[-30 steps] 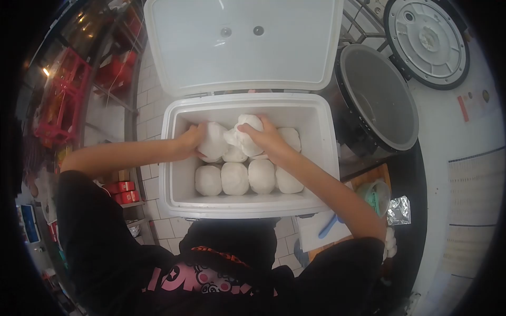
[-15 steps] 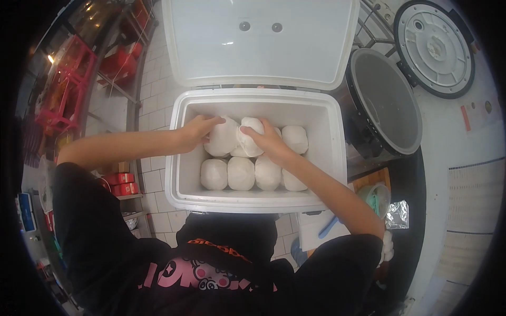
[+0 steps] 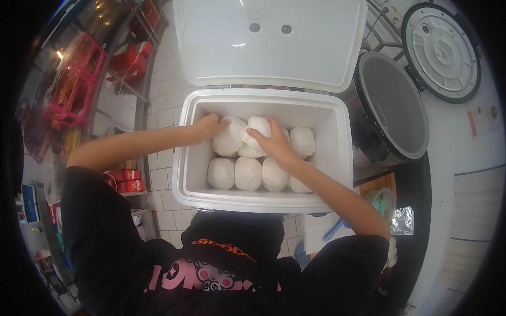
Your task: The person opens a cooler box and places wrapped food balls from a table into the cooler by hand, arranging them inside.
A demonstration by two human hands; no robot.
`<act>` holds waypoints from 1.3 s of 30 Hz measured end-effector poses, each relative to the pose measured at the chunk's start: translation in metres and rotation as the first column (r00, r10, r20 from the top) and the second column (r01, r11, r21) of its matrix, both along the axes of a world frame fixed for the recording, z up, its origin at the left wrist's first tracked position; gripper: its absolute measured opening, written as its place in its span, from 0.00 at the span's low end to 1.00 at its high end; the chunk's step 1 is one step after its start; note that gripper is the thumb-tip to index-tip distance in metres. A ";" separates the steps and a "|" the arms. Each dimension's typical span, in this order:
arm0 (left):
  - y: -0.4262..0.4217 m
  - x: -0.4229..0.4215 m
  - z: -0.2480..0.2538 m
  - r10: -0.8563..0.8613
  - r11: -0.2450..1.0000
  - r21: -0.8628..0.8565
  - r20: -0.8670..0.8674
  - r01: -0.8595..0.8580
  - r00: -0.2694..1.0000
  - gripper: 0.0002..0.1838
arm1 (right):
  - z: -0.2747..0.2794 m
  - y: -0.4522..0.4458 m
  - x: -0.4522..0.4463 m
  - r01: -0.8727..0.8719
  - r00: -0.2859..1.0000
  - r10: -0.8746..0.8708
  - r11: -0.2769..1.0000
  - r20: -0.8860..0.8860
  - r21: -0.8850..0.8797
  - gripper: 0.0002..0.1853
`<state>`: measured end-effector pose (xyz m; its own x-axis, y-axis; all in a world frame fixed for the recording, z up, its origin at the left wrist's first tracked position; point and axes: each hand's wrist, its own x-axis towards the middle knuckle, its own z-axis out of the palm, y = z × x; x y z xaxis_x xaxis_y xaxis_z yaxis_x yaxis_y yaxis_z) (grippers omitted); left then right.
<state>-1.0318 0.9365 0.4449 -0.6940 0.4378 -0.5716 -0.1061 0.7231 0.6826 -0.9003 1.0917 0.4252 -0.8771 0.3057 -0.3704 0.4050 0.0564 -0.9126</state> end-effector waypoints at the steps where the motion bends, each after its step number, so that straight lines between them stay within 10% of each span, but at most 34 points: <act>1: 0.000 -0.005 0.004 -0.632 0.765 -0.340 -0.235 0.547 0.738 0.22 | 0.003 0.001 0.000 0.012 1.000 -0.012 0.991 0.001 0.132 0.34; 2: 0.000 -0.007 0.007 -0.979 0.199 -0.698 -0.173 0.688 0.107 0.19 | 0.005 0.002 0.000 0.014 1.000 -0.014 0.991 0.001 0.132 0.34; 6: 0.004 0.025 0.042 -0.955 0.279 -0.857 -0.296 0.434 0.030 0.18 | -0.008 -0.003 -0.001 0.069 0.997 -0.061 0.963 -0.041 0.261 0.35; 8: 0.010 0.025 0.028 -0.695 0.377 -0.667 -0.662 0.643 -0.280 0.24 | -0.021 -0.001 0.001 0.037 0.998 -0.007 0.902 -0.069 0.431 0.35; 14: -0.004 0.017 0.011 -0.775 0.536 -0.540 -0.620 0.649 0.123 0.35 | 0.004 -0.005 0.017 -0.056 0.980 0.158 0.805 -0.122 0.590 0.32; 21: -0.025 0.003 0.013 -0.743 0.426 -0.529 -0.668 0.734 -0.051 0.33 | -0.011 -0.011 0.014 -0.199 0.875 0.468 0.581 -0.124 0.789 0.30; 23: -0.023 0.004 0.010 -0.733 0.523 -0.456 -0.671 0.720 0.108 0.30 | -0.009 -0.006 0.009 -0.237 0.867 0.496 0.483 -0.040 0.843 0.31; 32: 0.046 0.022 0.022 -0.735 0.376 -0.361 -0.678 0.854 0.037 0.16 | -0.039 0.033 0.009 -0.111 0.968 0.150 0.975 -0.201 0.193 0.25; 34: 0.055 0.023 0.009 -0.680 0.308 -0.290 -0.733 0.906 -0.004 0.14 | -0.030 0.045 0.005 -0.203 0.978 0.207 0.971 0.019 -0.128 0.22; 36: 0.064 0.007 -0.024 -0.581 0.157 -0.257 -0.805 0.954 -0.121 0.10 | 0.021 0.054 0.023 -0.534 0.844 0.483 0.797 0.235 0.281 0.18; 37: 0.063 0.009 -0.018 -0.634 0.143 -0.347 -0.751 0.927 -0.184 0.09 | -0.041 0.060 0.000 -0.490 0.781 0.604 0.440 0.155 0.753 0.06; 38: 0.064 0.012 -0.012 -0.659 0.115 -0.356 -0.726 0.927 -0.197 0.08 | -0.010 0.060 0.034 -0.376 0.804 0.582 0.336 0.123 0.863 0.07; 39: 0.062 0.013 -0.008 -0.675 0.094 -0.406 -0.697 0.909 -0.241 0.08 | 0.073 0.045 0.089 -0.278 0.946 0.307 0.609 0.103 0.742 0.12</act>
